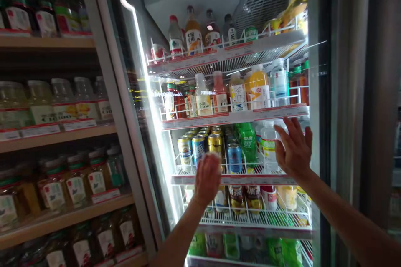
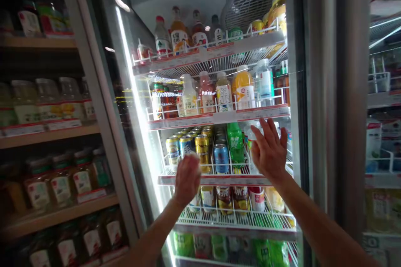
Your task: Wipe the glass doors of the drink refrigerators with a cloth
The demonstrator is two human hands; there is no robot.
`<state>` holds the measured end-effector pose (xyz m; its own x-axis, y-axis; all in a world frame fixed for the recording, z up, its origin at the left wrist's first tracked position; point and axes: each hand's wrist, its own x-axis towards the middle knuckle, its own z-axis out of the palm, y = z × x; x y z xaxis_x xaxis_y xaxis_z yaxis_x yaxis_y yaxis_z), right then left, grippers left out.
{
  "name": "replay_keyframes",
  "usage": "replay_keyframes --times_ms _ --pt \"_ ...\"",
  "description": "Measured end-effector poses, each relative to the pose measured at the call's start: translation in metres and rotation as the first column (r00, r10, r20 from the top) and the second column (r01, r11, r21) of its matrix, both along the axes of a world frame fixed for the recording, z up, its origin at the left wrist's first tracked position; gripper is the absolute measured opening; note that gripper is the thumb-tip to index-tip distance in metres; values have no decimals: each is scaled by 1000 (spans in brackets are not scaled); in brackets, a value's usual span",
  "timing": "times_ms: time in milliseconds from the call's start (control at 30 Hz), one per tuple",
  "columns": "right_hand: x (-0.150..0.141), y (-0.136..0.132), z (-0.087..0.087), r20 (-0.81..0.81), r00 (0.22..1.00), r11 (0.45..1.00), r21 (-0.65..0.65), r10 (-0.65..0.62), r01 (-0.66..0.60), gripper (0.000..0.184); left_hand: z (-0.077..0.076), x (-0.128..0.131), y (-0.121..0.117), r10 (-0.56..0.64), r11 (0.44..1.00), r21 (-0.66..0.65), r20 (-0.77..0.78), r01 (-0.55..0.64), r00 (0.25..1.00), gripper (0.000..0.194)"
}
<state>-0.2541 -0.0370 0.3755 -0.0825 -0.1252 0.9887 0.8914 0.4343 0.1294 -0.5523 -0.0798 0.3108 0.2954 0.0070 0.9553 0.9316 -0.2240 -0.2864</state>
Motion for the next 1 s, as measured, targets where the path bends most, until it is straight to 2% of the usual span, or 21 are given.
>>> replay_keyframes --times_ms 67,100,167,233,267,300,333,400,433,467,500,567,633,667,700,767,833,867,900,967,1000 --pt "1 0 0 6 1000 1000 12 7 -7 46 -8 7 0 -28 998 -52 -147 21 989 55" --pt "2 0 0 11 1000 1000 11 12 -12 46 -6 2 0 -13 999 -32 -116 9 993 56" --pt "2 -1 -1 17 999 1000 3 30 -30 47 5 -15 -1 29 998 58 100 -35 995 58" --pt "1 -2 -2 11 999 999 -1 53 -53 48 17 -25 -1 14 987 143 346 -68 938 60" --pt "1 -2 -2 7 998 998 -1 64 -64 49 20 -22 -1 -9 985 161 403 -61 915 60" --pt "0 -3 -2 5 997 997 -1 73 -73 50 20 -14 -1 -29 987 155 390 -35 921 59" --pt "-1 -3 -2 4 997 997 -2 80 -80 50 19 -3 -1 -38 992 123 305 0 952 58" --pt "0 -4 -1 4 996 996 -8 86 -86 51 15 19 0 -40 999 11 6 40 999 56" --pt "2 -5 -1 7 996 996 -14 87 -87 51 16 25 -1 -34 999 -27 -127 31 991 55" --pt "4 -5 -2 8 996 996 -21 84 -84 51 21 25 -1 -15 999 -34 -194 8 981 55" --pt "7 -5 -3 5 997 996 -29 79 -79 51 28 19 -1 19 1000 -10 -177 -21 984 55" --pt "13 -5 -6 -20 998 997 -41 66 -66 51 50 0 -1 83 993 75 67 -88 994 57" --pt "18 -6 -10 -51 997 997 -47 57 -60 53 71 -10 1 59 981 148 374 -122 925 56" --pt "18 -7 -11 -55 997 997 -52 60 -63 54 77 -8 2 40 980 162 429 -120 903 56" --pt "17 -8 -12 -46 997 996 -55 67 -69 55 80 1 4 28 982 158 405 -100 914 56" --pt "14 -11 -10 -16 996 995 -49 89 -90 57 79 28 7 20 995 93 141 -34 990 56" --pt "10 -15 -5 -4 994 993 -28 111 -111 59 83 51 9 4 1000 22 -169 0 986 54" --pt "10 -16 -1 -7 993 993 -20 117 -117 59 90 56 11 5 1000 18 -229 -1 973 52" --pt "11 -17 2 -18 993 993 -16 120 -121 59 100 57 12 10 999 44 -197 -2 980 51" --pt "17 -17 6 -43 993 993 -19 114 -115 59 128 50 14 7 990 143 60 -16 998 50" --pt "21 -17 7 -55 993 994 -22 108 -109 59 141 47 16 -19 980 200 192 -20 981 51"
